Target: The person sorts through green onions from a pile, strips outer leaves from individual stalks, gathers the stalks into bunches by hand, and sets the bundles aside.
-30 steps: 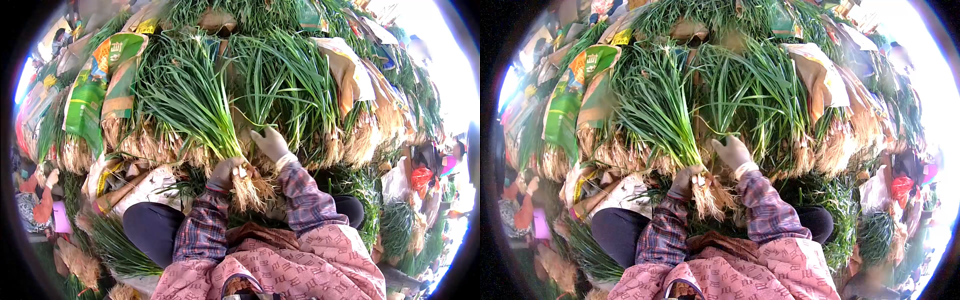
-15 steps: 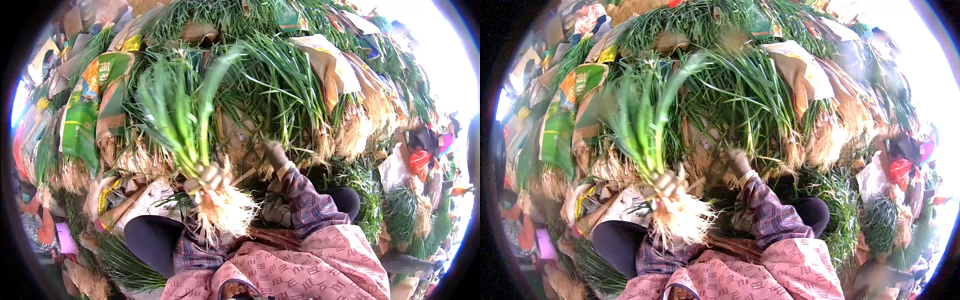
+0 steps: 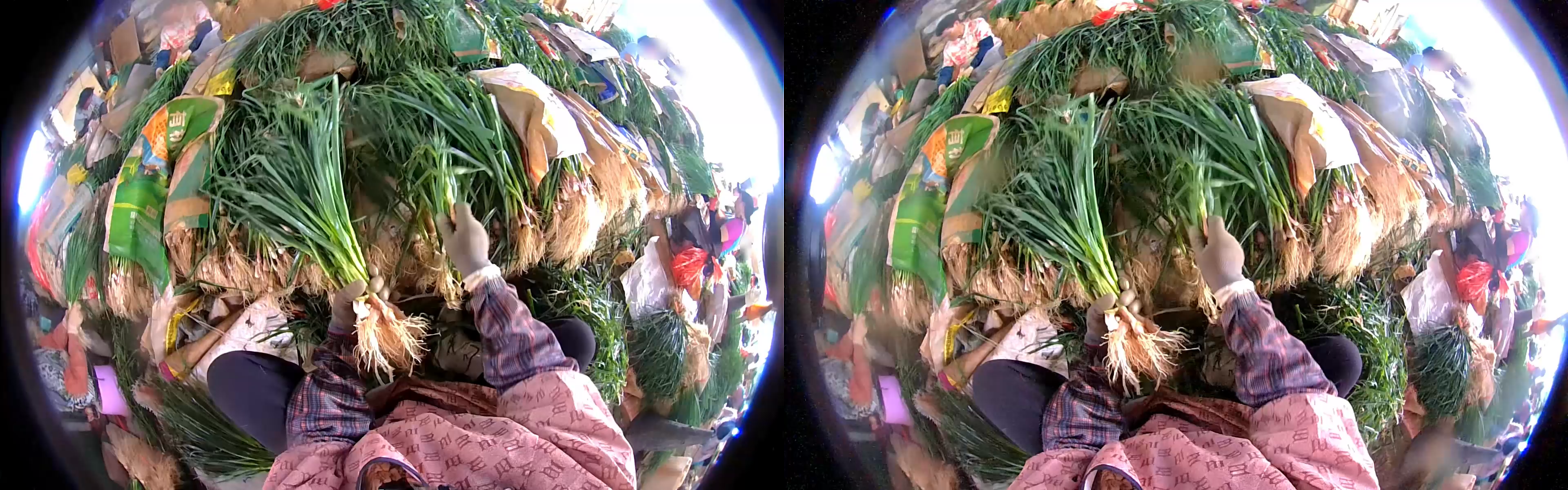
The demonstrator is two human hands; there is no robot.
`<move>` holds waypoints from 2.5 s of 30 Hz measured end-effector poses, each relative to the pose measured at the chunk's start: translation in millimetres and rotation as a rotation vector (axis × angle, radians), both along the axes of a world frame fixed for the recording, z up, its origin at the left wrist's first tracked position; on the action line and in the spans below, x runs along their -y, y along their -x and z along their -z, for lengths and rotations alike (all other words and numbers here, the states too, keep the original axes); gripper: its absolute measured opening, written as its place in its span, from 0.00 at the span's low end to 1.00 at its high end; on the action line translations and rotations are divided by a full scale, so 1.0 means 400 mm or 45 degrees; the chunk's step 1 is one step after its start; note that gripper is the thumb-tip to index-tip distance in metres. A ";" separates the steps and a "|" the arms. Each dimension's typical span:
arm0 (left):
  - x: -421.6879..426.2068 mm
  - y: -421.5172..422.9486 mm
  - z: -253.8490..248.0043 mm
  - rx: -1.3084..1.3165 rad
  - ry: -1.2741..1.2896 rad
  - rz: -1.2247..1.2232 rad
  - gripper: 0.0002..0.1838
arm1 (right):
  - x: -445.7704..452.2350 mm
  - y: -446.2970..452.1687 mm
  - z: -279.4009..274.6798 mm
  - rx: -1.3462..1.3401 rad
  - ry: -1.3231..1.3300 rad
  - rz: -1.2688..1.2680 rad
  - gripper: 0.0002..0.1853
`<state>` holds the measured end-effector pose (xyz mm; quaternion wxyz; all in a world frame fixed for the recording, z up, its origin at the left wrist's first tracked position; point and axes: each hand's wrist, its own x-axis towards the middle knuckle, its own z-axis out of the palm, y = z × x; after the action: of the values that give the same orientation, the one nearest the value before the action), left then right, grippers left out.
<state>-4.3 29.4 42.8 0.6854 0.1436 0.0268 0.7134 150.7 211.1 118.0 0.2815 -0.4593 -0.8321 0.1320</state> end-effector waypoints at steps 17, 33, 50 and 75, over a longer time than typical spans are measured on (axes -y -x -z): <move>0.057 0.053 -0.042 -1.315 1.169 -0.420 0.15 | 0.111 -0.008 0.054 0.339 -0.511 0.099 0.11; 0.068 0.074 0.016 -0.539 0.531 -0.090 0.20 | 0.259 0.051 0.024 0.561 -0.042 -0.843 0.18; 0.048 0.011 -0.008 0.201 -0.042 0.059 0.14 | 0.121 0.259 0.210 -0.176 0.419 -0.017 0.27; 0.058 -0.014 0.091 -0.035 0.181 0.130 0.25 | 0.024 -0.180 -0.058 -0.121 0.896 -0.283 0.23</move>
<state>1.2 6.2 6.4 0.7289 0.1054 0.0794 0.6718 222.8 201.4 141.1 0.1287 -0.4282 -0.7666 0.4609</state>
